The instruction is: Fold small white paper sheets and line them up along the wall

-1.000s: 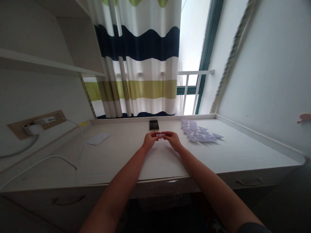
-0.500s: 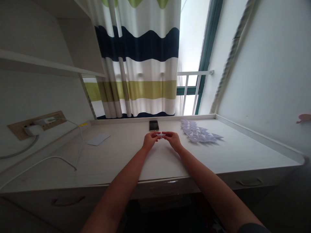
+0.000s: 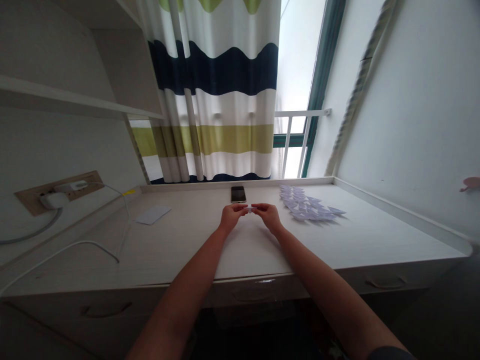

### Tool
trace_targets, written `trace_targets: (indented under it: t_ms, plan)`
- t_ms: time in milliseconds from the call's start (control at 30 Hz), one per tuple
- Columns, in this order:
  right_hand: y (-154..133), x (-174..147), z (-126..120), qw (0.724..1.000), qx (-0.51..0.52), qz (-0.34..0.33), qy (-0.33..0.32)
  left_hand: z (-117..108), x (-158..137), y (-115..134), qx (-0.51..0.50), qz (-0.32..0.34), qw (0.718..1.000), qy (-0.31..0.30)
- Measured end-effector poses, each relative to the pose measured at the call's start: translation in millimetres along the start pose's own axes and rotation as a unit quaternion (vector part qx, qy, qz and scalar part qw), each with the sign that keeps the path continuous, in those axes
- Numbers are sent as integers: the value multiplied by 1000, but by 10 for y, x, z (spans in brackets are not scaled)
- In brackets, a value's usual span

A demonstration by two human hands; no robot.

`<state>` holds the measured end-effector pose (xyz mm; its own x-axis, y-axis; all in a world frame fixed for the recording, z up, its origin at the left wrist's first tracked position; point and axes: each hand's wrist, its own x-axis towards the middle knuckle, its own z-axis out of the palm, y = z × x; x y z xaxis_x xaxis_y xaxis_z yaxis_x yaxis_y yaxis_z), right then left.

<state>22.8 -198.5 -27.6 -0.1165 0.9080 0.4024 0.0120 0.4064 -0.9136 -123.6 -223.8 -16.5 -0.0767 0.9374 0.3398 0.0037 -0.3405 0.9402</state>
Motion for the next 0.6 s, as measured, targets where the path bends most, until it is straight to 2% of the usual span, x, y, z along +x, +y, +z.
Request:
trace_targets:
  t_ms: [367, 600]
  plan:
    - [-16, 7, 3, 1000, -23, 0, 6, -26, 30, -46, -4, -2, 1000, -5]
    - [13, 12, -9, 1000, -29, -10, -4, -37, 29, -46, 31, -2, 1000, 2]
